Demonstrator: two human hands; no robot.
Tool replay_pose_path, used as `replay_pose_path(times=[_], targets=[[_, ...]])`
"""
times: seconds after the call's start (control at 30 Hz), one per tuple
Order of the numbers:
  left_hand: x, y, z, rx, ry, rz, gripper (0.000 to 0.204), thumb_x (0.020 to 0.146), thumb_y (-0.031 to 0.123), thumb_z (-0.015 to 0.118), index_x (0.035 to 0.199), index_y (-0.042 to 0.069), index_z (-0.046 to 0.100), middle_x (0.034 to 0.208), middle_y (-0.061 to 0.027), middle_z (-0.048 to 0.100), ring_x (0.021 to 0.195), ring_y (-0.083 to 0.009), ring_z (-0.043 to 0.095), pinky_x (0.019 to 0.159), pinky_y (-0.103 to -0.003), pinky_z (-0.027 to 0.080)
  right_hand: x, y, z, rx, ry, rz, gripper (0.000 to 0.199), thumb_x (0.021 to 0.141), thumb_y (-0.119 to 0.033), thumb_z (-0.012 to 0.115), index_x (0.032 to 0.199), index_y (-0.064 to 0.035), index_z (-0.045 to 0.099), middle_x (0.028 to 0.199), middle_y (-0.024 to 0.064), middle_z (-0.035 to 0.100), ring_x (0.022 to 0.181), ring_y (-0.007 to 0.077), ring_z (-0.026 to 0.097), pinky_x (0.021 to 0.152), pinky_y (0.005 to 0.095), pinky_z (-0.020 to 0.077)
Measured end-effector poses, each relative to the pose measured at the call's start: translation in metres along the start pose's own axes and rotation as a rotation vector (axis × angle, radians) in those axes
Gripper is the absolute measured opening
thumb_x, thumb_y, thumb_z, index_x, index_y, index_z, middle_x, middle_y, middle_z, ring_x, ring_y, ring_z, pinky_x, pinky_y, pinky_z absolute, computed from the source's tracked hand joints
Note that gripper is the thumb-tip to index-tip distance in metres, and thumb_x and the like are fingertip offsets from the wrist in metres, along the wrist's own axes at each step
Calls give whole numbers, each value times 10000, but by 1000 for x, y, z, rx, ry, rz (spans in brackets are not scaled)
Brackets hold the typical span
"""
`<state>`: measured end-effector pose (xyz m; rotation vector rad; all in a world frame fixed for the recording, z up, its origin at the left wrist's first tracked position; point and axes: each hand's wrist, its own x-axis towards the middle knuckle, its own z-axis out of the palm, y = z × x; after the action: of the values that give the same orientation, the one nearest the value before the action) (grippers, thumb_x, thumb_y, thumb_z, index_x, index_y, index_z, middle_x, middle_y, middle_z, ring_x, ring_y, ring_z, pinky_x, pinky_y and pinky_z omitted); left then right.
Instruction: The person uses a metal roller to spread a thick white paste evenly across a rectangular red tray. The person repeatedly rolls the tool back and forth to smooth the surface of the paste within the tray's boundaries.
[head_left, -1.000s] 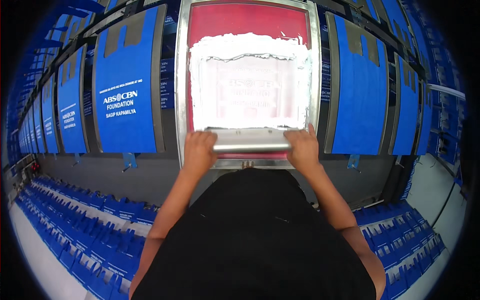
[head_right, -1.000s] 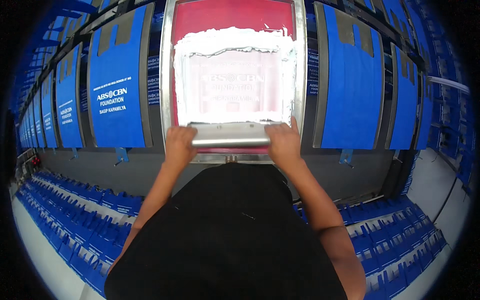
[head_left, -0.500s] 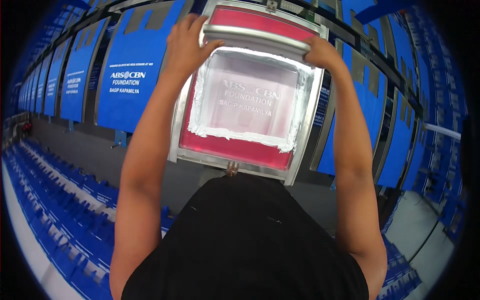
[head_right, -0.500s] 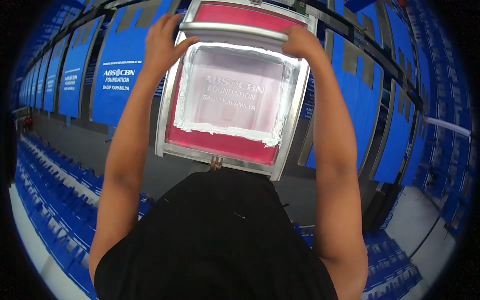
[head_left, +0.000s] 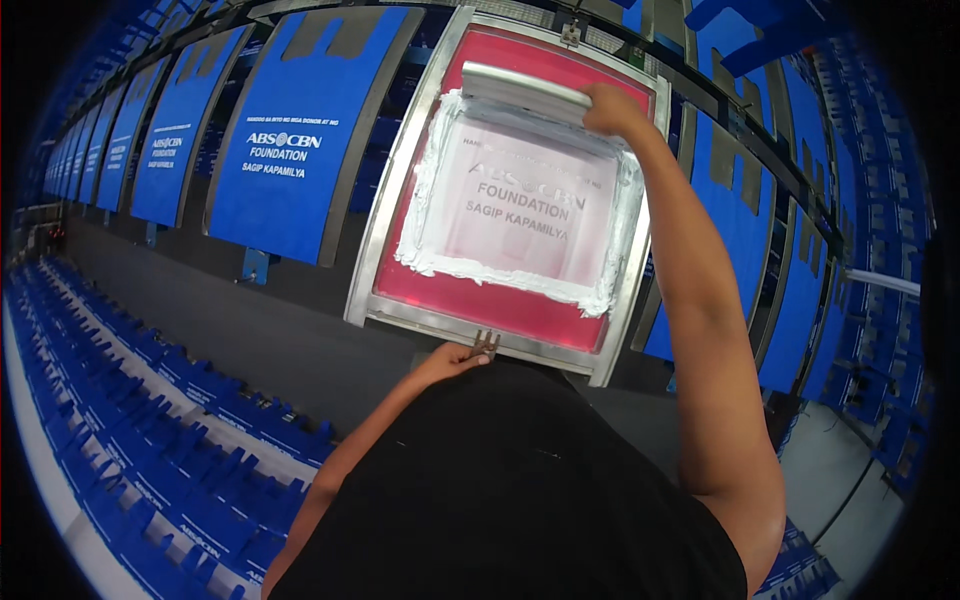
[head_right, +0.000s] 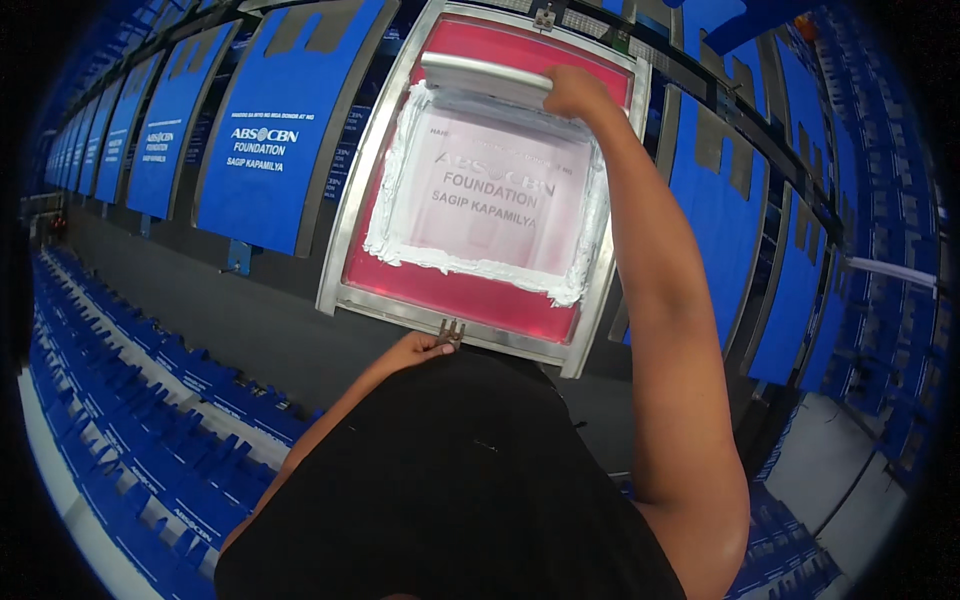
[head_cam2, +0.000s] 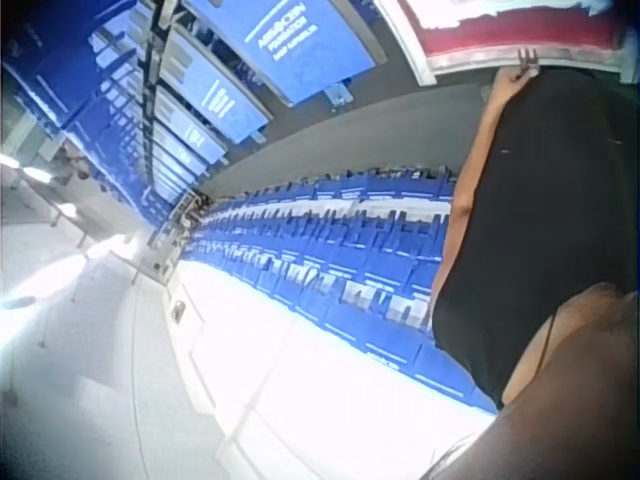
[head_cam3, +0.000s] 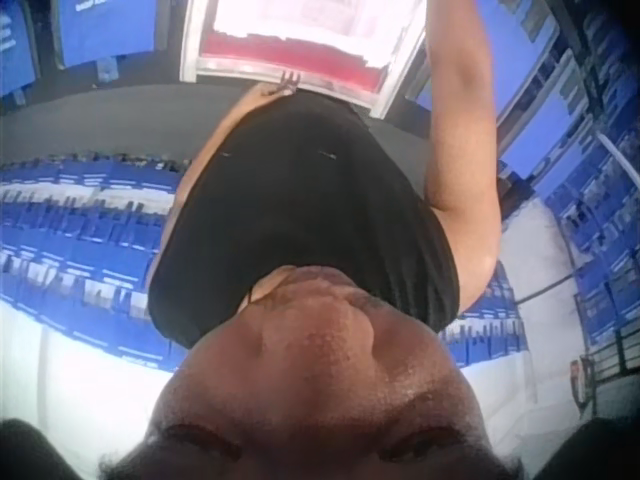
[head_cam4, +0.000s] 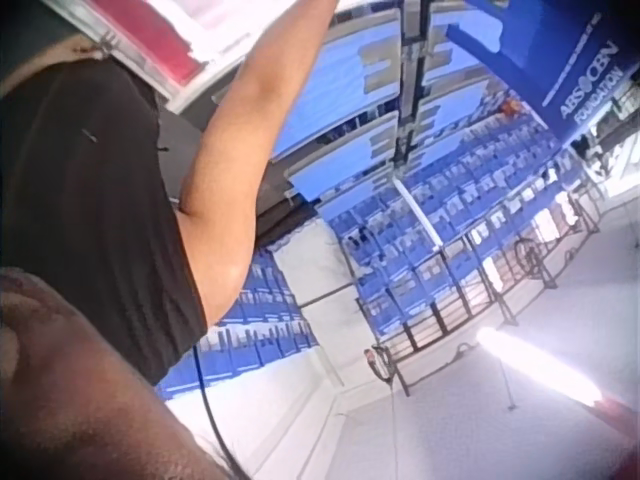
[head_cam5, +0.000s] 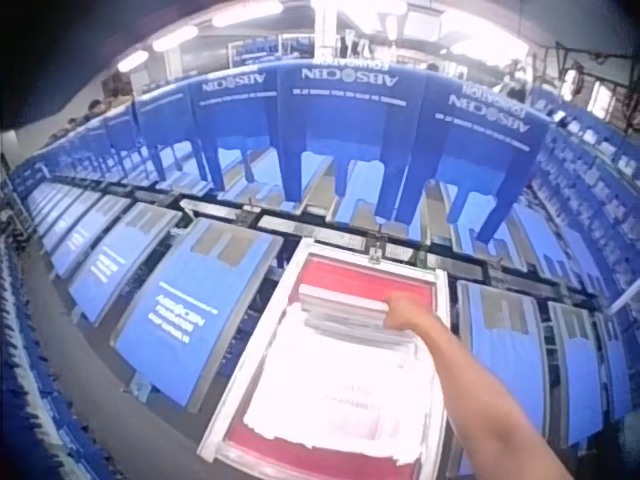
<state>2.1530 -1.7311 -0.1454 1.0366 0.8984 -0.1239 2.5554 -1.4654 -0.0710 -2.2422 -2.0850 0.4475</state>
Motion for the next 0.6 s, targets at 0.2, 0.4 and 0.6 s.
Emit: replay_pose_path(times=[0.2, 0.4, 0.6], targets=[[-5, 16, 6, -11, 23, 42, 392, 953, 360, 579, 744, 34, 644, 590, 40, 500, 529, -46, 417, 485, -221, 327, -68, -33, 10, -20, -67, 1, 542, 643, -95, 601, 1180, -142, 653, 1108, 134, 666, 1049, 322, 618, 909, 404, 488], [-1, 14, 10, -24, 49, 2, 380, 940, 339, 597, 713, 39, 651, 573, 24, 522, 518, -61, 428, 487, -239, 349, -269, -141, 53, 82, -7, 13, 410, 673, 19, 578, 1059, -91, 660, 978, 113, 666, 945, 298, 605, 817, 410, 474], [18, -16, 9, 49, 155, -19, 418, 931, 420, 591, 786, 37, 672, 600, -3, 559, 571, -85, 510, 540, -249, 408, -282, -135, 51, 76, 96, -31, 402, 665, -60, 681, 1064, -82, 641, 986, 115, 665, 955, 313, 599, 868, 446, 432]])
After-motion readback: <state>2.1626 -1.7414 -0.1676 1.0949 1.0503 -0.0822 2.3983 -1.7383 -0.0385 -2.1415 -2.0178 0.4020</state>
